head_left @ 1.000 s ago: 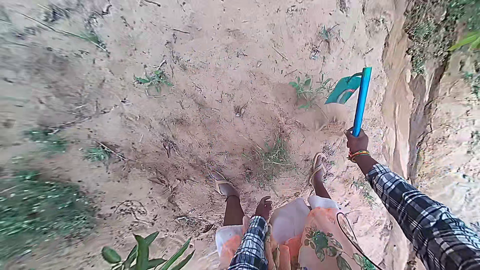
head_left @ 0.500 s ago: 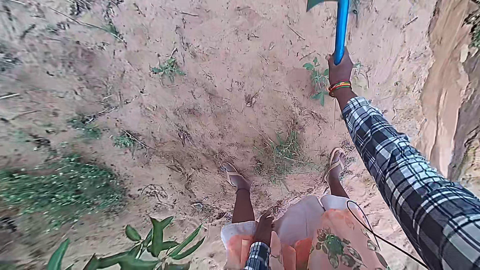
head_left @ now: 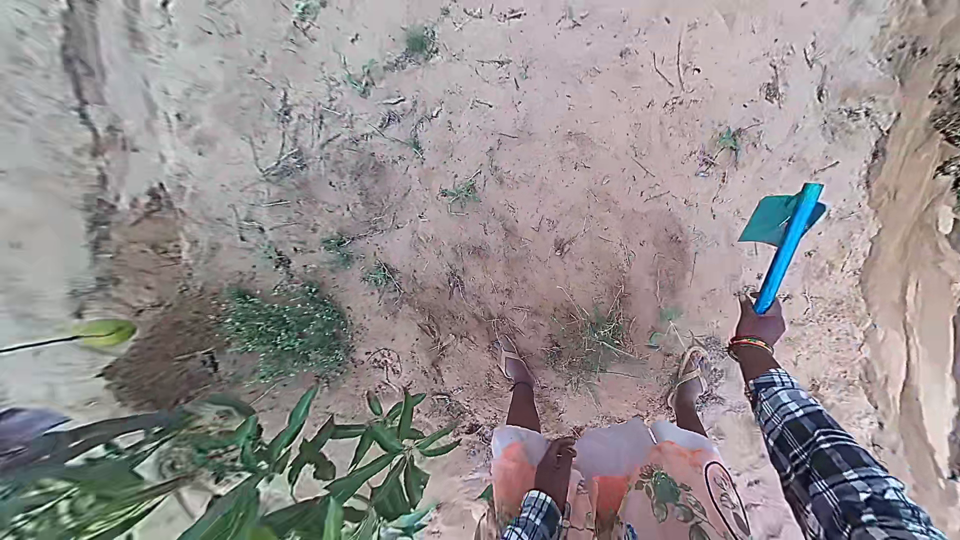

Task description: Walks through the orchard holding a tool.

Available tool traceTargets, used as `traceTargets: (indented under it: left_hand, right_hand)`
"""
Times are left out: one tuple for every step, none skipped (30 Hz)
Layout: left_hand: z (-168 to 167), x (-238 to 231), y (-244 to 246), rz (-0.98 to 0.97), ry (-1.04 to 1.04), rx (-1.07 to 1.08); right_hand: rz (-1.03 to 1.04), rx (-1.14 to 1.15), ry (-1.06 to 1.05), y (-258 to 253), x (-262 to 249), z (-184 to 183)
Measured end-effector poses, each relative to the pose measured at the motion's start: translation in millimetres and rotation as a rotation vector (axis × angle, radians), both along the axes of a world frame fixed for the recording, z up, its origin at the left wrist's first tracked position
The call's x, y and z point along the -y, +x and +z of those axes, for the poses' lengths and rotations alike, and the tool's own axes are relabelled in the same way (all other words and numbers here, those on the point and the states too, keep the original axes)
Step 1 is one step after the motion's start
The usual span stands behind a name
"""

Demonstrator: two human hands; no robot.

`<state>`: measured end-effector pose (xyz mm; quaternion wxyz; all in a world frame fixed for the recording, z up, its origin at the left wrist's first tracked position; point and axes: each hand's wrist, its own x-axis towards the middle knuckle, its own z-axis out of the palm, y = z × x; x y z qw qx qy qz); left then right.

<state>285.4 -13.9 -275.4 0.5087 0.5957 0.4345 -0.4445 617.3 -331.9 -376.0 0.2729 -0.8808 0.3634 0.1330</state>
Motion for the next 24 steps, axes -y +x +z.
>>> traceTargets:
  left_hand:
    - [15.1, -3.0, -7.1, -0.03, -0.009, 0.021]
    - [29.0, -4.1, -14.4, -0.053, -0.017, 0.038]
    - [40.3, -3.7, -22.5, -0.08, -0.025, 0.046]
    - [49.4, -1.3, -32.0, -0.12, -0.028, 0.038]
    - [60.0, -0.4, -38.5, -0.164, -0.035, 0.021]
    - [72.4, 0.9, -41.5, -0.225, -0.046, -0.004]
    - [85.9, 2.2, -42.2, -0.296, -0.05, -0.027]
    - [98.0, 0.9, -39.4, -0.336, -0.045, -0.036]
    - [107.5, -0.6, -36.8, -0.34, -0.033, -0.039]
    - [115.5, -2.1, -34.0, -0.312, -0.024, -0.029]
    - [123.8, -5.8, -30.5, -0.265, -0.023, -0.007]
    - [131.1, -12.8, -28.0, -0.213, -0.03, 0.019]
    - [134.2, -20.2, -29.1, -0.168, -0.035, 0.055]
    - [137.1, -29.0, -29.9, -0.125, -0.045, 0.097]
    - [140.8, -40.0, -30.7, -0.089, -0.06, 0.143]
    - [147.1, -54.9, -31.5, -0.049, -0.091, 0.185]
    - [153.6, -73.1, -33.2, -0.025, -0.128, 0.223]
    - [161.0, -93.5, -35.6, -0.017, -0.174, 0.263]
    - [167.7, -114.1, -38.9, -0.021, -0.216, 0.31]
    - [176.2, -132.7, -41.5, -0.03, -0.249, 0.346]
    - [190.4, -148.8, -41.4, -0.026, -0.242, 0.33]
    - [210.4, -157.5, -39.6, 0.062, -0.193, 0.239]
    - [238.7, -157.7, -32.7, 0.325, -0.097, 0.078]
    - [261.4, -153.0, -19.6, 0.665, 0.065, -0.075]
  right_hand:
    - [0.089, -0.037, -0.021, 20.8, 6.3, 19.7]
    - [0.178, -0.086, -0.032, 40.3, 10.1, 41.4]
    - [0.265, -0.149, -0.039, 57.0, 12.8, 63.8]
    - [0.354, -0.224, -0.038, 69.5, 13.7, 85.7]
    - [0.442, -0.317, -0.034, 77.4, 8.0, 108.2]
    - [0.542, -0.402, -0.039, 79.2, 3.5, 124.6]
    - [0.65, -0.475, -0.051, 73.8, -0.5, 135.4]
    - [0.765, -0.532, -0.066, 63.9, -6.2, 139.6]
    - [0.884, -0.587, -0.098, 50.3, -14.7, 141.8]
    - [1.004, -0.651, -0.146, 33.5, -27.3, 144.5]
    - [1.122, -0.701, -0.214, 13.2, -41.5, 145.8]
    - [1.236, -0.749, -0.287, -9.1, -59.7, 148.9]
    - [1.334, -0.808, -0.352, -31.1, -83.7, 157.5]
    - [1.419, -0.881, -0.409, -50.4, -111.5, 169.2]
    - [1.49, -0.945, -0.447, -67.8, -138.6, 179.9]
    - [1.55, -0.994, -0.463, -83.7, -162.9, 188.5]
    - [1.601, -1.016, -0.459, -98.0, -183.5, 194.6]
    - [1.637, -1.017, -0.44, -109.8, -202.1, 202.2]
    - [1.655, -1.011, -0.413, -117.5, -223.8, 213.7]
    - [1.665, -1.013, -0.404, -120.5, -249.0, 229.0]
    - [1.673, -1.005, -0.405, -119.3, -275.7, 246.2]
    - [1.678, -0.989, -0.41, -116.8, -299.8, 264.7]
    - [1.67, -0.968, -0.415, -114.0, -318.0, 286.7]
    - [1.659, -0.941, -0.421, -109.1, -331.9, 309.1]
